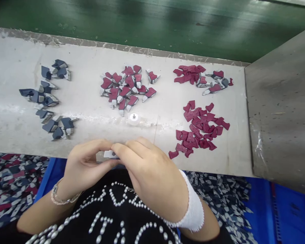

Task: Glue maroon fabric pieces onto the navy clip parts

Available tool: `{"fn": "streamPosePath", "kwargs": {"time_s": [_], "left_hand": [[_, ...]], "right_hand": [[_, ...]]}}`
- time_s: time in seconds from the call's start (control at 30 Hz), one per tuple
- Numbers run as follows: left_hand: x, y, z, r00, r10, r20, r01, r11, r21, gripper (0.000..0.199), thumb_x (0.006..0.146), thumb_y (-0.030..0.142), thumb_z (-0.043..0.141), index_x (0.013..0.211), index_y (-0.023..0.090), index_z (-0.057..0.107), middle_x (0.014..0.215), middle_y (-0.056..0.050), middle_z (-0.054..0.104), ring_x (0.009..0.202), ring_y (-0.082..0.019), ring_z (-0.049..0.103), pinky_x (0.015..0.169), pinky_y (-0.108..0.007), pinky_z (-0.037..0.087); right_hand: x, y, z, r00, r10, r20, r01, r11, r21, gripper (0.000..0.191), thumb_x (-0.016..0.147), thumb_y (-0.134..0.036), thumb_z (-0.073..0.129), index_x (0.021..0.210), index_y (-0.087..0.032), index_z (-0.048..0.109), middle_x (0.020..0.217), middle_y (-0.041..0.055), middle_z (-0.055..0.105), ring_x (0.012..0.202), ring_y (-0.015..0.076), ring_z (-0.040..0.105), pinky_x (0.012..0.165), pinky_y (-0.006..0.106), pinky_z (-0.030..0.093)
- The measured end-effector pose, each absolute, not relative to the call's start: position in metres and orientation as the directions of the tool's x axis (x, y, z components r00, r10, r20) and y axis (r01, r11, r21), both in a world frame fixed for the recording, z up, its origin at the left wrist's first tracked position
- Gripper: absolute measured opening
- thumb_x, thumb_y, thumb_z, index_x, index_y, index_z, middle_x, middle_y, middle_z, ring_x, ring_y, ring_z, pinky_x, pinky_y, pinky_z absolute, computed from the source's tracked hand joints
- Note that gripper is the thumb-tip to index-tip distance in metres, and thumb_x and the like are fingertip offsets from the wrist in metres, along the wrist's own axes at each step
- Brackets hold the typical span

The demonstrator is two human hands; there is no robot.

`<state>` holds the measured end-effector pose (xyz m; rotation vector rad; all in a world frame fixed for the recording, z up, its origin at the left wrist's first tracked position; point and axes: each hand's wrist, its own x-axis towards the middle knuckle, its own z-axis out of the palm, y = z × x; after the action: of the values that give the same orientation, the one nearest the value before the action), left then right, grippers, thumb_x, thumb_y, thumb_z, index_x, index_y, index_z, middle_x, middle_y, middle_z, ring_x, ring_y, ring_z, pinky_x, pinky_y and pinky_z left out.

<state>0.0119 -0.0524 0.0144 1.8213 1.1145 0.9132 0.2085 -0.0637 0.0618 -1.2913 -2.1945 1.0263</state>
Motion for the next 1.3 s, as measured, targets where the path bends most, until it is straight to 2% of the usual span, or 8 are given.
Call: {"fn": "streamPosePath", "kwargs": {"time_s": [0.13, 0.3, 0.53, 0.7, 0.87, 1.07, 1.17, 1.3], "left_hand": [[0.017, -0.055, 0.008, 0.317, 0.933, 0.174, 0.297, -0.271, 0.915, 0.019, 0.076, 0.010, 0.077, 0.086, 0.023, 0.067, 0.075, 0.003, 0.073, 0.066, -0.013, 0.068, 0.060, -0.024, 0.056], [0.021, -0.055, 0.006, 0.326, 0.934, 0.149, 0.359, -0.268, 0.894, 0.011, 0.078, 0.013, 0.073, 0.083, 0.020, 0.065, 0.066, 0.003, 0.068, 0.056, -0.011, 0.060, 0.052, -0.023, 0.050], [0.025, -0.058, 0.007, 0.289, 0.936, 0.199, 0.369, -0.301, 0.879, 0.011, 0.078, 0.013, 0.073, 0.082, 0.020, 0.065, 0.066, 0.003, 0.069, 0.057, -0.012, 0.063, 0.056, -0.024, 0.054], [0.023, -0.059, 0.013, 0.338, 0.925, 0.177, 0.325, -0.291, 0.900, 0.009, 0.080, 0.018, 0.075, 0.085, 0.019, 0.068, 0.070, 0.001, 0.072, 0.059, -0.012, 0.067, 0.057, -0.022, 0.056], [0.015, -0.058, 0.026, 0.456, 0.887, -0.076, 0.297, -0.071, 0.952, 0.016, 0.085, 0.018, 0.072, 0.101, 0.019, 0.071, 0.089, -0.001, 0.079, 0.077, -0.013, 0.075, 0.071, -0.019, 0.059], [0.009, -0.052, 0.018, 0.520, 0.825, -0.219, 0.130, 0.177, 0.976, 0.006, 0.083, 0.015, 0.074, 0.088, 0.016, 0.070, 0.082, -0.001, 0.077, 0.077, -0.013, 0.074, 0.074, -0.020, 0.059], [0.008, -0.050, 0.004, 0.597, 0.732, -0.329, -0.074, 0.458, 0.886, 0.011, 0.083, 0.019, 0.076, 0.093, 0.016, 0.071, 0.085, -0.002, 0.078, 0.081, -0.015, 0.075, 0.076, -0.021, 0.059], [0.007, -0.051, -0.013, 0.738, 0.612, -0.284, -0.297, 0.672, 0.678, 0.018, 0.089, 0.031, 0.071, 0.099, 0.015, 0.071, 0.083, -0.006, 0.077, 0.071, -0.014, 0.075, 0.066, -0.020, 0.058]], "right_hand": [[0.211, -0.064, 0.062, -0.523, 0.851, -0.031, 0.609, 0.348, -0.713, 0.043, 0.092, 0.003, 0.047, 0.129, -0.016, 0.058, 0.108, 0.0065, 0.070, 0.100, 0.0222, 0.060, 0.084, 0.036, 0.052], [0.208, -0.059, 0.061, -0.514, 0.856, -0.056, 0.630, 0.332, -0.702, 0.019, 0.098, -0.011, 0.051, 0.113, -0.012, 0.063, 0.097, 0.0075, 0.068, 0.093, 0.0231, 0.059, 0.079, 0.037, 0.050], [0.205, -0.056, 0.057, -0.508, 0.860, -0.047, 0.583, 0.304, -0.753, 0.016, 0.096, -0.006, 0.052, 0.098, -0.014, 0.066, 0.088, 0.0056, 0.067, 0.088, 0.0218, 0.056, 0.076, 0.034, 0.046], [0.220, -0.048, 0.063, -0.544, 0.836, -0.067, 0.487, 0.249, -0.837, 0.011, 0.098, -0.015, 0.058, 0.104, -0.021, 0.064, 0.095, 0.0008, 0.071, 0.088, 0.0165, 0.062, 0.078, 0.028, 0.047], [0.226, -0.047, 0.060, -0.566, 0.822, -0.063, 0.440, 0.236, -0.866, 0.014, 0.098, -0.014, 0.058, 0.108, -0.018, 0.065, 0.097, 0.0016, 0.071, 0.089, 0.0152, 0.062, 0.080, 0.027, 0.046], [0.219, -0.049, 0.055, -0.609, 0.792, -0.048, 0.450, 0.295, -0.843, 0.017, 0.098, -0.015, 0.055, 0.109, -0.015, 0.069, 0.088, 0.0037, 0.067, 0.082, 0.0167, 0.057, 0.073, 0.029, 0.043], [0.215, -0.045, 0.058, -0.576, 0.806, -0.133, 0.469, 0.193, -0.862, 0.017, 0.101, -0.020, 0.054, 0.112, -0.017, 0.067, 0.089, 0.0017, 0.070, 0.083, 0.0151, 0.060, 0.075, 0.027, 0.045], [0.212, -0.042, 0.062, -0.563, 0.799, -0.210, 0.396, 0.038, -0.917, 0.024, 0.105, -0.026, 0.046, 0.124, -0.017, 0.058, 0.091, -0.0004, 0.074, 0.088, 0.0119, 0.066, 0.083, 0.024, 0.047]]}}
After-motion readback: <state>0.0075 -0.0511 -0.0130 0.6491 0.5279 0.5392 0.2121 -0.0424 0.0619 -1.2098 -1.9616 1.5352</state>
